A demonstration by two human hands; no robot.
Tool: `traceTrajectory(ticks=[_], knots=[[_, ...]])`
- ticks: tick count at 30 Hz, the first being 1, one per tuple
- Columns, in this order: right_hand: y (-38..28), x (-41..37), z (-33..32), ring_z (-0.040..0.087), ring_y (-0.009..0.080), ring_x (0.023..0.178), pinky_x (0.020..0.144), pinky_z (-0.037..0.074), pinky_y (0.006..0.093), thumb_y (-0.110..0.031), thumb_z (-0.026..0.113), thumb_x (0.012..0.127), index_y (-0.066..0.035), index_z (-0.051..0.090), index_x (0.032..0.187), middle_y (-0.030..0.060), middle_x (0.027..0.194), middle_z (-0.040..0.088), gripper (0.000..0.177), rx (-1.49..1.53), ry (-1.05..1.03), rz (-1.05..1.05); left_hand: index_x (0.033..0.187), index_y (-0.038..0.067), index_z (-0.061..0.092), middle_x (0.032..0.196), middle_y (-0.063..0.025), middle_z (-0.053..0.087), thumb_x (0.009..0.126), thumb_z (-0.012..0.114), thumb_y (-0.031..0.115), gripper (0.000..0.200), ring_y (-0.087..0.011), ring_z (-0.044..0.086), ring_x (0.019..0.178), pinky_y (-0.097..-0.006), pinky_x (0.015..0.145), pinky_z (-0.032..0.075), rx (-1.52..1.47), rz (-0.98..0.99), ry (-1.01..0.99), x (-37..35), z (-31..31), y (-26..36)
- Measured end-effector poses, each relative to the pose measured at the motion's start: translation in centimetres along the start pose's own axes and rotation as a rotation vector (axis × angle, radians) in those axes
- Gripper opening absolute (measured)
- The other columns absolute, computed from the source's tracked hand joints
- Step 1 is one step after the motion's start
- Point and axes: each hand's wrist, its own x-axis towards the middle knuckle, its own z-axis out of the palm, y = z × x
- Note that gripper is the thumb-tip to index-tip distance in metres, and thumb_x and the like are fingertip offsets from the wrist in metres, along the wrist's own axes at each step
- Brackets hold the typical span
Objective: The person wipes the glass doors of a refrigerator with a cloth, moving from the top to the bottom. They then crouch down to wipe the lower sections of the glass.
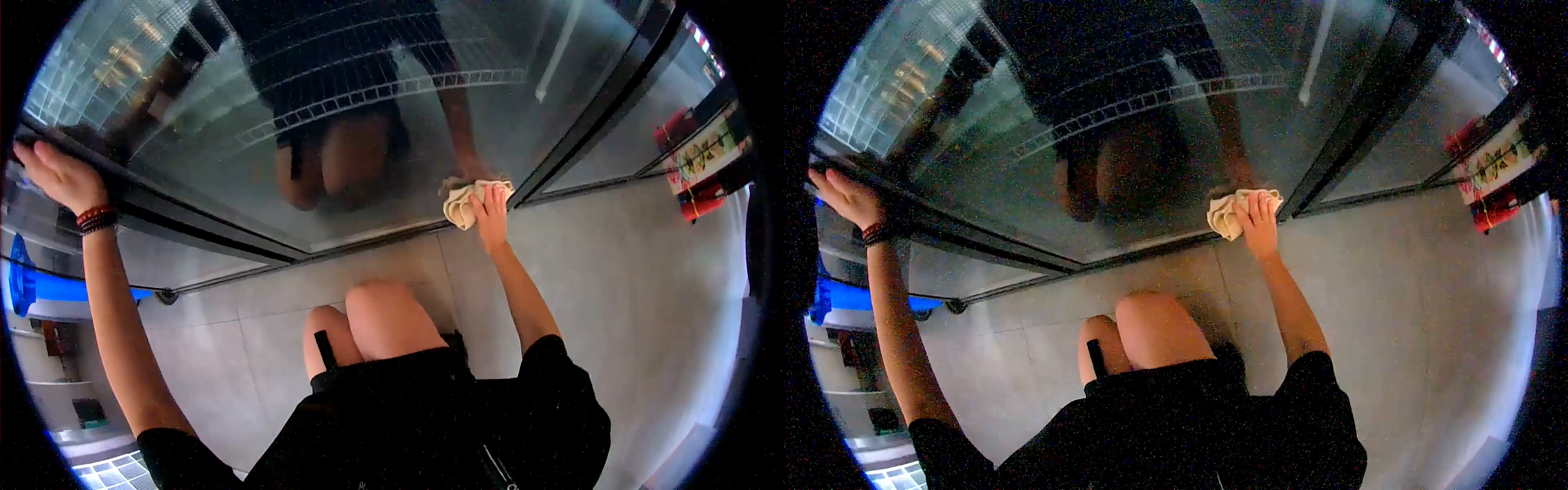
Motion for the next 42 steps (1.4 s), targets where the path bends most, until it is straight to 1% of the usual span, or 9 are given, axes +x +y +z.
traceTrajectory(ticks=[7,11,13,18,23,27,30,38,42], knots=[[-4.4,26.8,-14.7,0.024,0.0379,0.14,0.11,0.014,0.0592,-0.042,0.053,0.087,-0.023,0.055,0.132,0.0149,0.15,0.031,0.049,0.02,0.547,-0.193,0.137,-0.01,0.036,0.14,-0.0271,0.04,0.1,0.039,0.029,0.053,-0.0377,0.038,0.13,-0.0394,0.109,0.026,-0.042,-0.045,0.007,-0.6,0.7,1.2],[-1.3,38.3,-21.5,0.027,0.0338,0.139,0.112,0.016,0.0511,-0.035,0.053,0.09,-0.02,0.051,0.135,0.0131,0.148,0.035,0.048,-0.1,0.667,-0.451,0.092,-0.005,0.049,0.086,-0.0263,0.053,0.097,0.041,0.029,0.036,-0.0435,0.048,0.081,-0.0464,0.075,0.038,-0.03,0.048,-0.024,-1.0,1.1,1.7],[-3.3,41.6,-22.9,0.027,0.032,0.139,0.114,0.015,0.0493,-0.038,0.049,0.095,-0.02,0.048,0.137,0.0104,0.148,0.035,0.046,-0.24,0.765,-0.553,0.093,-0.005,0.051,0.09,-0.0258,0.054,0.097,0.041,0.031,0.037,-0.0428,0.049,0.085,-0.046,0.078,0.039,-0.017,-0.004,-0.04,-1.8,1.6,1.0],[-6.3,38.0,-19.3,0.026,0.032,0.139,0.113,0.017,0.0484,-0.022,0.051,0.093,-0.017,0.05,0.135,0.012,0.146,0.037,0.043,-0.293,0.627,-0.501,0.087,-0.003,0.053,0.088,-0.0223,0.055,0.097,0.042,0.03,0.036,-0.0407,0.049,0.085,-0.0451,0.076,0.039,-0.012,0.04,-0.017,-3.6,3.0,2.3],[-7.5,23.1,-6.0,0.032,0.0285,0.138,0.108,0.019,0.0565,-0.029,0.052,0.084,-0.037,0.055,0.126,-0.002,0.144,0.044,0.043,-0.18,0.296,-0.644,0.095,-0.003,0.056,0.092,-0.0168,0.056,0.099,0.044,0.032,0.037,-0.0332,0.051,0.086,-0.0397,0.08,0.041,-0.049,-0.021,0.073,-5.9,5.1,3.4],[-4.8,11.7,1.6,0.052,0.0116,0.11,0.084,0.04,0.0279,-0.024,0.052,0.086,-0.023,0.049,0.135,-0.0082,0.13,0.055,0.049,-0.153,-0.326,-0.839,0.099,-0.003,0.057,0.097,-0.0168,0.058,0.099,0.045,0.028,0.033,-0.0332,0.053,0.09,-0.039,0.082,0.041,-0.036,0.011,0.119,-6.6,6.1,3.0],[-3.7,8.6,4.4,0.032,0.0126,0.137,0.11,0.029,0.0288,-0.015,0.042,0.092,-0.013,0.026,0.148,-0.0005,0.152,0.03,0.059,-0.607,-0.08,-1.265,0.108,-0.003,0.056,0.108,-0.0184,0.057,0.099,0.046,0.027,0.034,-0.0336,0.052,0.099,-0.0386,0.089,0.04,-0.052,0.008,0.139,-7.1,7.1,2.4],[-3.4,8.6,4.2,0.033,0.0067,0.135,0.113,0.025,0.0314,-0.018,0.048,0.086,-0.014,0.042,0.139,-0.005,0.149,0.035,0.054,-0.151,-0.497,-1.082,0.144,0.002,0.032,0.147,-0.0136,0.035,0.102,0.032,0.019,0.045,-0.0264,0.032,0.137,-0.0327,0.111,0.024,-0.119,-0.113,0.066,-7.0,6.4,6.3],[-9.4,17.7,-1.8,0.034,0.0147,0.136,0.108,0.029,0.0452,-0.019,0.053,0.082,-0.02,0.055,0.128,-0.003,0.145,0.042,0.046,-0.033,-0.107,-0.784,0.136,-0.003,0.04,0.136,-0.0199,0.046,0.099,0.044,0.018,0.043,-0.0341,0.044,0.125,-0.0376,0.106,0.032,-0.132,-0.068,0.089,-5.9,5.6,6.5]])
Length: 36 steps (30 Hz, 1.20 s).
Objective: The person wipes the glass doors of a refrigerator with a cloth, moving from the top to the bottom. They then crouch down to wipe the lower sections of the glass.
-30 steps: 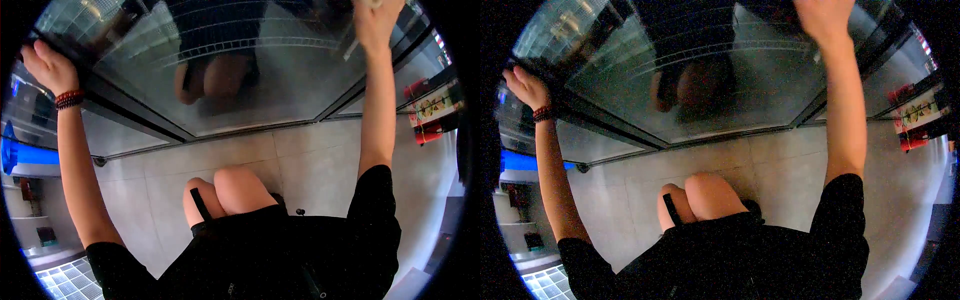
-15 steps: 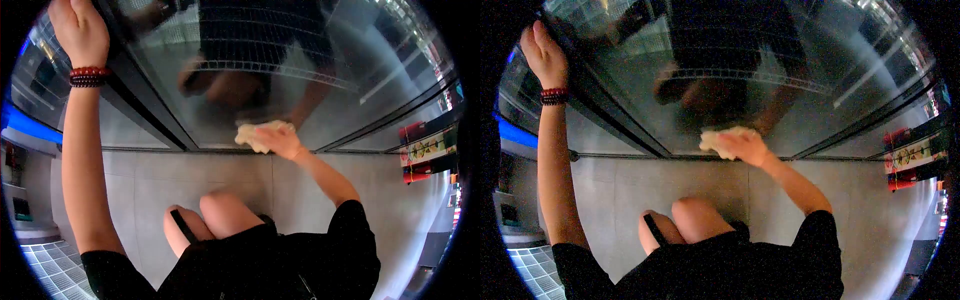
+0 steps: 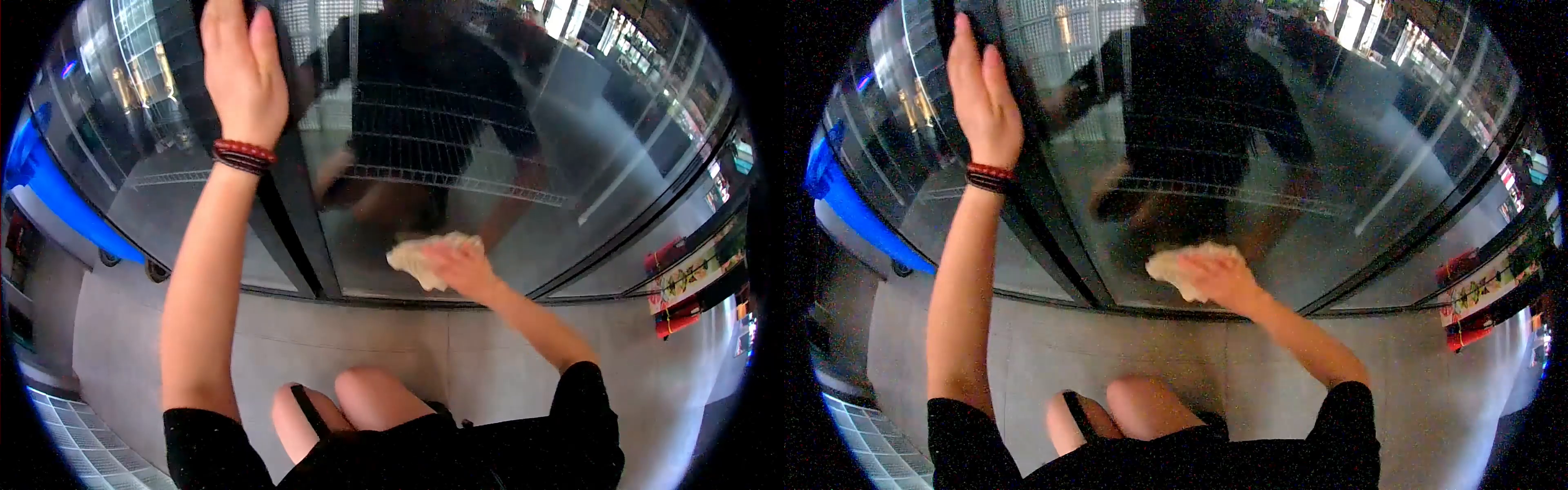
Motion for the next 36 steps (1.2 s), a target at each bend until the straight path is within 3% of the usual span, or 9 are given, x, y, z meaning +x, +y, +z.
traceTrajectory(ticks=[7,9,10,14,21,26,30,31,36], knots=[[9.1,24.4,-20.2,0.037,0.0265,0.134,0.11,0.021,0.0538,-0.003,0.052,0.079,-0.027,0.054,0.131,0.0044,0.141,0.046,0.057,-0.206,0.535,0.211,0.142,0.001,0.034,0.142,-0.0207,0.039,0.094,0.048,0.013,0.051,-0.0358,0.039,0.13,-0.0389,0.107,0.031,-0.091,-0.123,-0.047,1.0,-1.7,0.2],[11.8,28.8,-23.6,0.044,0.0283,0.125,0.103,0.031,0.0482,-0.001,0.057,0.074,-0.015,0.058,0.125,0.0099,0.132,0.053,0.053,-0.319,0.621,0.134,0.141,0.002,0.036,0.14,-0.0228,0.041,0.092,0.051,0.014,0.053,-0.0377,0.041,0.128,-0.0404,0.105,0.034,-0.089,-0.137,-0.038,1.0,-2.2,0.0],[10.5,31.3,-25.7,0.03,0.0335,0.136,0.112,0.019,0.048,-0.009,0.052,0.086,-0.014,0.051,0.133,0.0147,0.142,0.042,0.047,-0.291,0.623,0.173,0.142,0.003,0.035,0.141,-0.0222,0.04,0.092,0.052,0.014,0.053,-0.0372,0.041,0.129,-0.0401,0.105,0.034,-0.107,-0.153,-0.05,1.1,-2.5,0.0],[11.1,36.9,-27.8,0.036,0.0331,0.13,0.109,0.022,0.0462,-0.006,0.055,0.082,-0.012,0.055,0.128,0.0139,0.138,0.044,0.047,-0.274,0.791,0.015,0.143,0.002,0.032,0.143,-0.0202,0.038,0.093,0.05,0.014,0.054,-0.0349,0.038,0.132,-0.0395,0.107,0.032,-0.126,-0.168,-0.09,1.3,-2.4,0.8],[9.3,38.8,-26.0,0.037,0.03,0.129,0.11,0.021,0.0466,-0.011,0.059,0.082,-0.017,0.06,0.122,0.0094,0.136,0.048,0.041,-0.252,0.842,-0.079,0.148,0.002,0.019,0.152,-0.0152,0.025,0.1,0.038,0.017,0.054,-0.025,0.025,0.14,-0.0343,0.114,0.017,-0.508,-0.485,-0.221,-1.7,-7.3,3.9],[4.9,36.9,-20.4,0.038,0.0241,0.131,0.115,0.017,0.0474,-0.017,0.058,0.081,-0.017,0.063,0.116,0.0064,0.13,0.053,0.035,-0.16,0.661,-0.241,0.144,0.001,0.028,0.14,-0.0176,0.039,0.101,0.043,0.025,0.052,-0.0261,0.052,0.119,-0.0361,0.099,0.041,-0.76,-0.844,-0.079,-3.4,-11.3,4.1],[-0.7,33.3,-14.6,0.043,0.0288,0.126,0.11,0.025,0.0475,-0.017,0.057,0.08,-0.012,0.064,0.11,0.0105,0.125,0.056,0.031,-0.195,0.631,-0.202,0.142,0.003,0.034,0.135,-0.017,0.045,0.101,0.043,0.023,0.047,-0.025,0.054,0.115,-0.0354,0.094,0.045,-0.698,-0.874,-0.135,-4.1,-14.5,3.8],[-1.9,30.9,-11.6,0.043,0.0222,0.129,0.111,0.025,0.0478,-0.012,0.058,0.077,-0.015,0.062,0.118,0.0026,0.13,0.054,0.041,-0.043,0.453,-0.192,0.141,0.003,0.035,0.135,-0.0169,0.045,0.1,0.044,0.022,0.046,-0.025,0.054,0.116,-0.0353,0.095,0.045,-0.669,-0.867,-0.151,-4.4,-15.2,3.7],[-8.5,21.9,-0.8,0.041,0.0181,0.13,0.112,0.03,0.0375,-0.016,0.055,0.078,-0.007,0.063,0.112,0.0065,0.132,0.052,0.036,0.111,0.338,-0.295,0.133,0.0,0.046,0.127,-0.0135,0.053,0.097,0.05,0.017,0.04,-0.0211,0.054,0.115,-0.0312,0.096,0.042,-0.498,-0.712,-0.297,-5.7,-15.9,3.7]])
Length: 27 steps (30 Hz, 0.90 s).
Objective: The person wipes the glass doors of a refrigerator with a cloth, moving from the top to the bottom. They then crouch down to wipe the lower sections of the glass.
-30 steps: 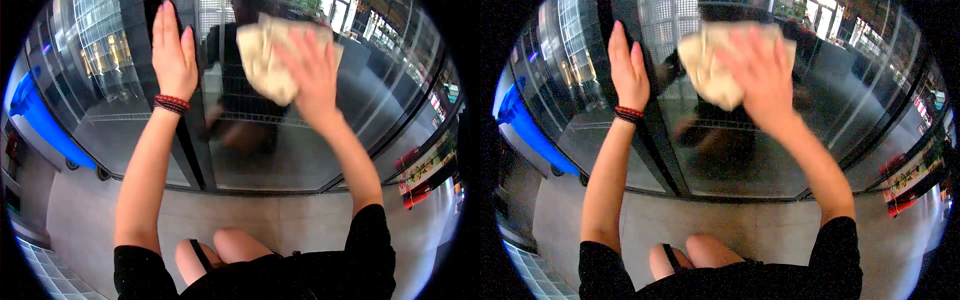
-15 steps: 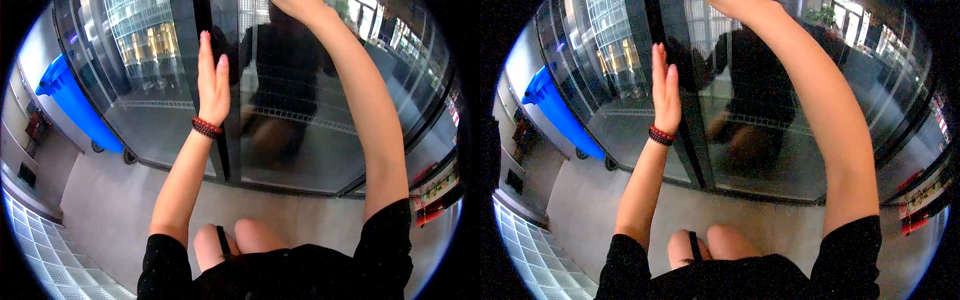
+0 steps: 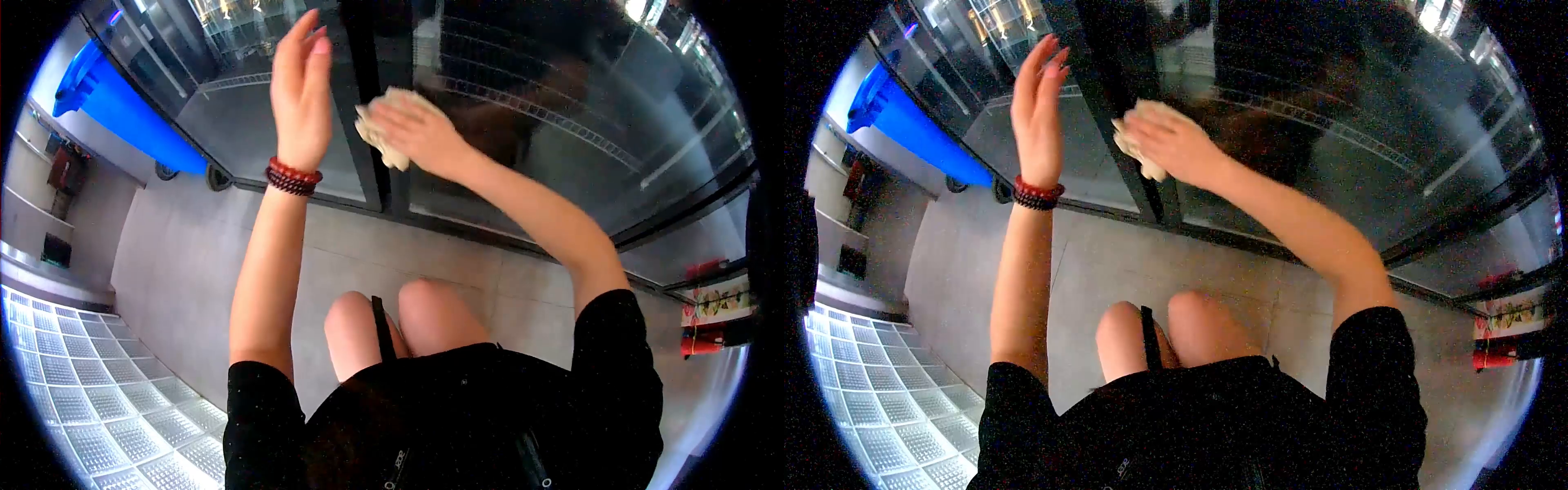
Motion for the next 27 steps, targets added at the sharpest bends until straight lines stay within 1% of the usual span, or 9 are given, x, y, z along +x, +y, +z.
traceTrajectory(ticks=[1,4,8,11,14,15,22,23,27], knots=[[-1.6,-1.6,0.7,0.04,0.0179,0.131,0.111,0.03,0.0353,-0.016,0.054,0.079,-0.006,0.06,0.117,0.0062,0.134,0.051,0.04,-0.028,-0.064,-0.031,0.135,-0.002,0.043,0.135,-0.0144,0.049,0.099,0.048,0.017,0.041,-0.0216,0.049,0.123,-0.0308,0.103,0.037,0.052,-0.068,-0.066,-0.3,0.3,0.3],[-5.9,-5.8,4.6,0.04,0.0168,0.13,0.11,0.032,0.0301,-0.015,0.051,0.081,-0.005,0.05,0.132,0.0053,0.138,0.047,0.052,-0.041,-0.203,-0.035,0.133,-0.002,0.042,0.124,-0.0195,0.053,0.095,0.054,0.02,0.046,-0.0256,0.054,0.114,-0.0329,0.096,0.043,0.126,-0.089,-0.087,-0.8,2.4,-1.2],[-10.6,-10.1,9.6,0.038,0.0192,0.132,0.111,0.029,0.0287,-0.015,0.05,0.083,-0.001,0.043,0.136,0.0082,0.141,0.042,0.055,-0.039,-0.332,-0.036,0.138,-0.011,0.029,0.127,-0.0264,0.048,0.096,0.052,0.029,0.062,-0.0361,0.048,0.119,-0.0373,0.101,0.037,0.247,-0.174,-0.183,-0.8,4.0,-2.8],[-12.6,-12.8,11.3,0.034,0.0237,0.135,0.115,0.023,0.03,-0.018,0.06,0.079,0.001,0.035,0.139,0.0112,0.14,0.041,0.069,0.231,-0.477,0.017,0.138,-0.014,0.024,0.128,-0.0291,0.047,0.096,0.051,0.033,0.068,-0.038,0.046,0.121,-0.0385,0.102,0.035,0.267,-0.168,-0.238,-0.4,5.1,-2.0],[-14.3,-18.3,12.9,0.032,0.0244,0.136,0.116,0.021,0.0292,-0.017,0.068,0.073,0.003,0.038,0.138,0.0103,0.145,0.037,0.074,0.311,-0.531,-0.018,0.141,-0.014,0.006,0.143,-0.0352,0.025,0.096,0.05,0.038,0.083,-0.0415,0.03,0.134,-0.0374,0.109,0.027,0.491,-0.031,-0.288,-1.0,5.9,-4.3],[-14.2,-19.5,12.2,0.033,0.0236,0.136,0.115,0.021,0.0291,-0.017,0.066,0.074,0.002,0.039,0.137,0.0102,0.145,0.037,0.071,0.366,-0.578,-0.003,0.141,-0.014,0.002,0.147,-0.0355,0.017,0.096,0.05,0.039,0.085,-0.0421,0.023,0.138,-0.0373,0.112,0.024,0.513,-0.074,-0.35,-0.7,5.7,-3.3],[-12.0,-27.5,8.0,0.032,0.0165,0.137,0.115,0.022,0.0271,-0.015,0.055,0.08,0.002,0.045,0.134,0.0097,0.144,0.041,0.058,0.524,-0.704,0.103,0.142,-0.014,0.001,0.146,-0.0354,0.018,0.095,0.053,0.033,0.084,-0.0423,0.024,0.137,-0.0388,0.112,0.024,0.579,-0.088,-0.381,-0.6,5.7,-2.7],[-11.2,-27.4,7.0,0.032,0.0154,0.137,0.114,0.024,0.027,-0.017,0.052,0.081,0.001,0.046,0.134,0.0073,0.145,0.04,0.056,0.274,-0.659,-0.05,0.142,-0.013,0.001,0.146,-0.0354,0.018,0.095,0.053,0.032,0.084,-0.0423,0.024,0.137,-0.0388,0.111,0.025,0.576,-0.095,-0.385,-0.6,5.7,-2.5],[-3.7,-19.6,-2.0,0.032,0.0147,0.137,0.114,0.023,0.0291,-0.019,0.049,0.083,-0.005,0.05,0.131,0.0067,0.146,0.038,0.05,0.068,-0.432,-0.004,0.143,-0.011,0.001,0.146,-0.0339,0.021,0.095,0.054,0.029,0.082,-0.0418,0.028,0.136,-0.0386,0.11,0.027,0.576,-0.113,-0.413,-0.4,5.0,-2.3]])
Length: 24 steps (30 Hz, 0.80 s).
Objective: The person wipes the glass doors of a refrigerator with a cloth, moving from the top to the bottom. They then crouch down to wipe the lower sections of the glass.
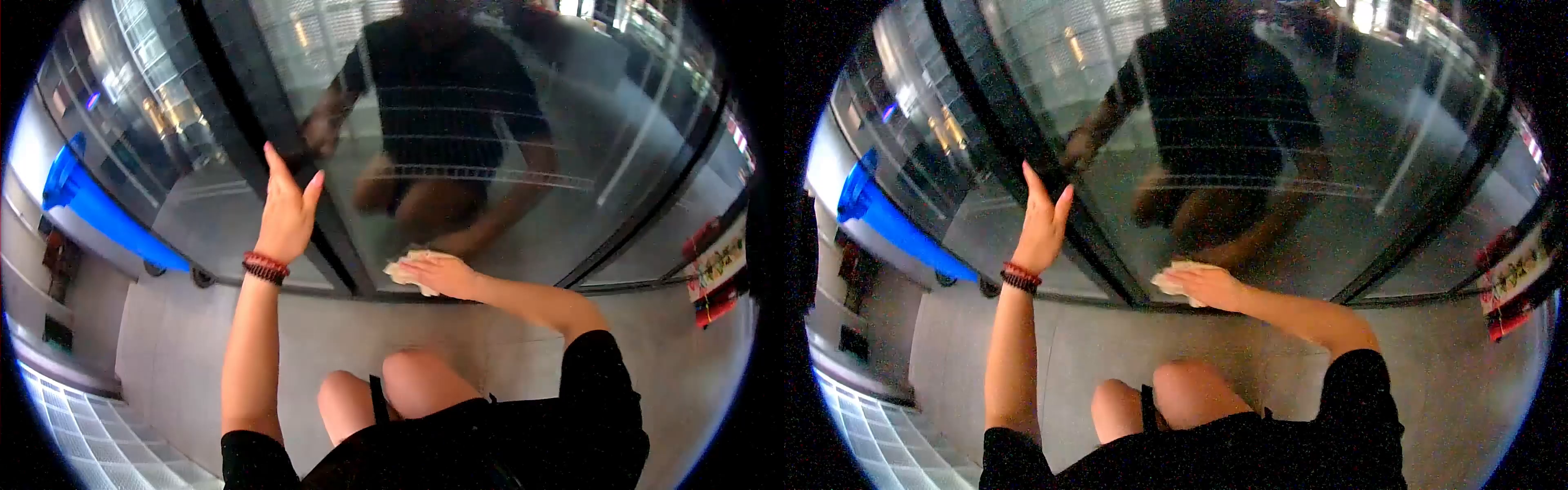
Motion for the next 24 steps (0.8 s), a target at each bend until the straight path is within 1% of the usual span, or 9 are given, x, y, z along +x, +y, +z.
traceTrajectory(ticks=[1,3,5,7,11,17,20,21,24], knots=[[2.4,1.4,-4.6,0.033,0.0143,0.137,0.114,0.023,0.0307,-0.018,0.048,0.083,-0.006,0.052,0.129,0.0067,0.147,0.038,0.048,-0.022,0.044,0.038,0.143,-0.011,0.002,0.147,-0.0331,0.021,0.095,0.054,0.028,0.081,-0.0413,0.028,0.136,-0.0383,0.11,0.027,-0.006,-0.007,-0.007,0.0,-0.1,0.3],[6.7,2.8,-11.3,0.038,0.0157,0.134,0.11,0.027,0.0387,-0.019,0.052,0.082,-0.018,0.062,0.118,0.0018,0.141,0.047,0.037,-0.076,0.187,0.173,0.144,-0.01,0.003,0.148,-0.0312,0.02,0.095,0.053,0.026,0.079,-0.0401,0.026,0.137,-0.0377,0.111,0.026,-0.019,-0.011,-0.001,-0.1,-0.1,0.8],[11.0,5.3,-18.5,0.038,0.0172,0.134,0.112,0.021,0.0424,-0.018,0.053,0.082,-0.023,0.065,0.113,-0.0001,0.138,0.05,0.034,-0.231,0.379,0.328,0.145,-0.009,0.004,0.15,-0.0295,0.017,0.095,0.053,0.022,0.076,-0.0389,0.024,0.138,-0.0371,0.111,0.025,-0.087,-0.011,-0.008,-0.4,-0.4,0.2],[15.9,5.6,-25.7,0.037,0.0179,0.135,0.113,0.017,0.0432,-0.02,0.049,0.085,-0.025,0.062,0.117,-0.0001,0.141,0.047,0.035,-0.324,0.454,0.412,0.145,-0.008,0.004,0.151,-0.0279,0.016,0.095,0.053,0.018,0.075,-0.0375,0.023,0.139,-0.0378,0.112,0.023,-0.097,-0.044,-0.021,-0.4,-0.7,1.8],[23.6,6.1,-36.5,0.039,0.0211,0.133,0.112,0.019,0.0463,-0.017,0.053,0.081,-0.023,0.061,0.121,0.003,0.141,0.046,0.041,-0.405,0.503,0.48,0.146,-0.006,0.007,0.151,-0.0247,0.019,0.092,0.054,0.011,0.074,-0.0344,0.026,0.138,-0.036,0.112,0.022,-0.224,-0.148,-0.058,-1.0,-0.8,1.1],[33.6,4.6,-51.3,0.041,0.0304,0.131,0.109,0.022,0.053,-0.011,0.06,0.077,-0.02,0.059,0.124,0.0104,0.141,0.045,0.048,-0.405,0.588,0.563,0.147,-0.004,0.007,0.15,-0.0255,0.02,0.093,0.054,0.013,0.074,-0.0362,0.023,0.139,-0.0384,0.112,0.019,-0.294,-0.276,-0.117,0.0,-3.5,4.6],[37.0,4.0,-56.5,0.04,0.0331,0.131,0.109,0.021,0.0552,-0.009,0.06,0.079,-0.018,0.057,0.125,0.0128,0.141,0.045,0.047,-0.421,0.64,0.619,0.149,0.0,0.007,0.15,-0.0246,0.021,0.094,0.052,0.012,0.072,-0.0346,0.025,0.139,-0.0384,0.113,0.019,-0.489,-0.354,-0.004,0.4,-4.9,7.3],[38.3,3.6,-58.3,0.04,0.0333,0.131,0.109,0.021,0.0553,-0.008,0.06,0.08,-0.018,0.057,0.125,0.0131,0.14,0.045,0.046,-0.425,0.666,0.637,0.15,0.004,0.007,0.15,-0.024,0.022,0.096,0.05,0.013,0.07,-0.0338,0.027,0.137,-0.0388,0.112,0.021,-0.502,-0.467,0.018,0.3,-5.2,7.8],[43.4,2.0,-64.2,0.04,0.0359,0.129,0.108,0.024,0.0537,-0.005,0.061,0.077,-0.014,0.055,0.126,0.0167,0.136,0.046,0.05,-0.501,0.771,0.653,0.15,0.007,0.011,0.149,-0.0218,0.025,0.098,0.047,0.013,0.064,-0.0302,0.033,0.133,-0.0375,0.109,0.027,-0.668,-0.56,0.056,1.7,-8.0,11.4]])
